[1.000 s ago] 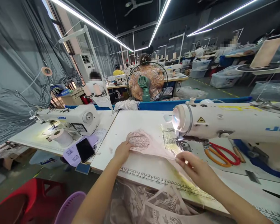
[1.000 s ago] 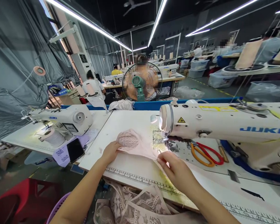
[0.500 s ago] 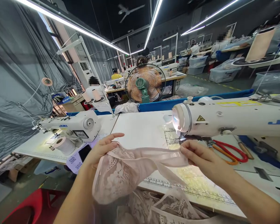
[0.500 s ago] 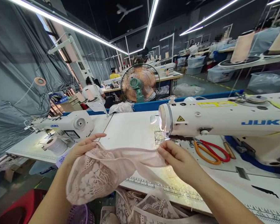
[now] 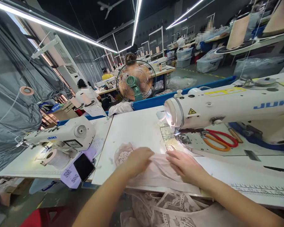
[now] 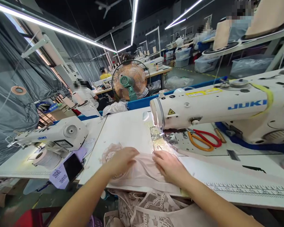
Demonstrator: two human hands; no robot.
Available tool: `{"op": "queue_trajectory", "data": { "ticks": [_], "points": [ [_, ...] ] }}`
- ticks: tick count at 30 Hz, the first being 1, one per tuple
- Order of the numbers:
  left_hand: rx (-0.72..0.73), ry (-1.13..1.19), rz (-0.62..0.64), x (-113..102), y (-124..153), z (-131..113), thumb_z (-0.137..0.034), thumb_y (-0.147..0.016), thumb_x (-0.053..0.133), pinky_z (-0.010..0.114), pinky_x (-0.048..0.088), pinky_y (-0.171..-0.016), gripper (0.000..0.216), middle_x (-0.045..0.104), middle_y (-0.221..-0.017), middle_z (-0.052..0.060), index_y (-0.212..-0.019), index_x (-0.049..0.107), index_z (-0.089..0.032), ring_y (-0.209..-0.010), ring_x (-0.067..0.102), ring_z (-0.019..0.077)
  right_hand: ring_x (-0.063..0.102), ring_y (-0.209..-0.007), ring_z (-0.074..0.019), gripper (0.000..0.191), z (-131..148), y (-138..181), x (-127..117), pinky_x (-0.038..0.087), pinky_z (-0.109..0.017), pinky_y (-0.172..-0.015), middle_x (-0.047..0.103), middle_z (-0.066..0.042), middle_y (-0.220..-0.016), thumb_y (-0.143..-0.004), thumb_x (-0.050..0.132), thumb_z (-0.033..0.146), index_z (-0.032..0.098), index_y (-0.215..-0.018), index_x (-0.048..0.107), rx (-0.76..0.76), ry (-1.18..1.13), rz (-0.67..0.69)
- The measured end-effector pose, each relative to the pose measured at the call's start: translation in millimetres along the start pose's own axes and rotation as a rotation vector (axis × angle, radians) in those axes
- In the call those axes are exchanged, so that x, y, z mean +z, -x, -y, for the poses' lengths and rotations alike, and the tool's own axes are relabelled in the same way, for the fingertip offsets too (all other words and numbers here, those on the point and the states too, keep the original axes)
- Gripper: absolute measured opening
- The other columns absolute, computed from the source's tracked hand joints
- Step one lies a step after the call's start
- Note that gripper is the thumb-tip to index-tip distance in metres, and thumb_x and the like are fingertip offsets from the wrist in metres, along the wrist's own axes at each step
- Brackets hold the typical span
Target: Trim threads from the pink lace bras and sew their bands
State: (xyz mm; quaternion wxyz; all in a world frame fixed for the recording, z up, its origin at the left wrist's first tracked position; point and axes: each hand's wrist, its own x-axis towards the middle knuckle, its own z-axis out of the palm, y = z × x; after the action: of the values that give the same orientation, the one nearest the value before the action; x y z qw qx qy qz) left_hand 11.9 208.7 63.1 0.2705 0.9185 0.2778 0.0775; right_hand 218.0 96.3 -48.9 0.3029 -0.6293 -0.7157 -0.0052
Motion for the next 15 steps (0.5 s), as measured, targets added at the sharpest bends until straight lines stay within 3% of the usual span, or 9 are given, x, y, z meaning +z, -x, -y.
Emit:
{"op": "queue_trajectory", "data": {
  "ticks": [2,4,8,11,15],
  "points": [
    [0.079,0.000,0.116,27,-2,-12,-0.007,-0.061,0.070,0.040,0.042,-0.097,0.026,0.066,-0.094,0.008,-0.083,0.065,-0.020,-0.103,0.058,0.0283,0.054,-0.116,-0.0295,0.031,-1,5,-2,0.048,-0.051,-0.091,0.062,-0.010,-0.124,-0.089,0.042,0.023,0.022,-0.110,0.065,-0.041,0.028,0.022],
    [0.114,0.011,0.183,38,-3,-17,-0.008,-0.063,0.068,0.039,0.045,-0.089,0.017,0.066,-0.081,0.006,-0.075,0.065,-0.020,-0.091,0.060,0.0260,0.053,-0.119,-0.0313,0.033,-2,10,-6,0.049,-0.053,-0.091,0.060,-0.011,-0.128,-0.089,0.042,0.022,0.020,-0.114,0.064,-0.060,0.059,0.038],
    [0.120,0.107,0.233,15,-11,-6,-0.020,-0.075,0.062,0.026,0.047,-0.069,0.006,0.067,-0.076,0.000,-0.077,0.067,-0.021,-0.073,0.060,0.0165,0.052,-0.121,-0.0330,0.036,5,30,-12,0.049,-0.054,-0.095,0.056,-0.012,-0.132,-0.089,0.047,0.024,0.018,-0.121,0.061,-0.090,0.103,0.070],
    [0.079,0.178,0.191,-5,-34,5,-0.027,-0.077,0.060,0.024,0.046,-0.065,0.013,0.068,-0.079,0.001,-0.081,0.068,-0.018,-0.073,0.060,0.0159,0.053,-0.119,-0.0372,0.043,28,51,-18,0.050,-0.057,-0.093,0.053,-0.016,-0.133,-0.083,0.057,0.029,0.016,-0.124,0.060,-0.099,0.122,0.089],
    [0.042,0.233,0.154,4,-76,12,-0.030,-0.080,0.056,0.024,0.046,-0.067,0.022,0.069,-0.089,0.005,-0.091,0.067,-0.014,-0.078,0.060,0.0168,0.059,-0.113,-0.0309,0.042,62,69,-48,0.054,-0.046,-0.090,0.059,-0.014,-0.127,-0.081,0.063,0.035,0.022,-0.121,0.061,-0.212,0.030,0.229]
  ]
}}
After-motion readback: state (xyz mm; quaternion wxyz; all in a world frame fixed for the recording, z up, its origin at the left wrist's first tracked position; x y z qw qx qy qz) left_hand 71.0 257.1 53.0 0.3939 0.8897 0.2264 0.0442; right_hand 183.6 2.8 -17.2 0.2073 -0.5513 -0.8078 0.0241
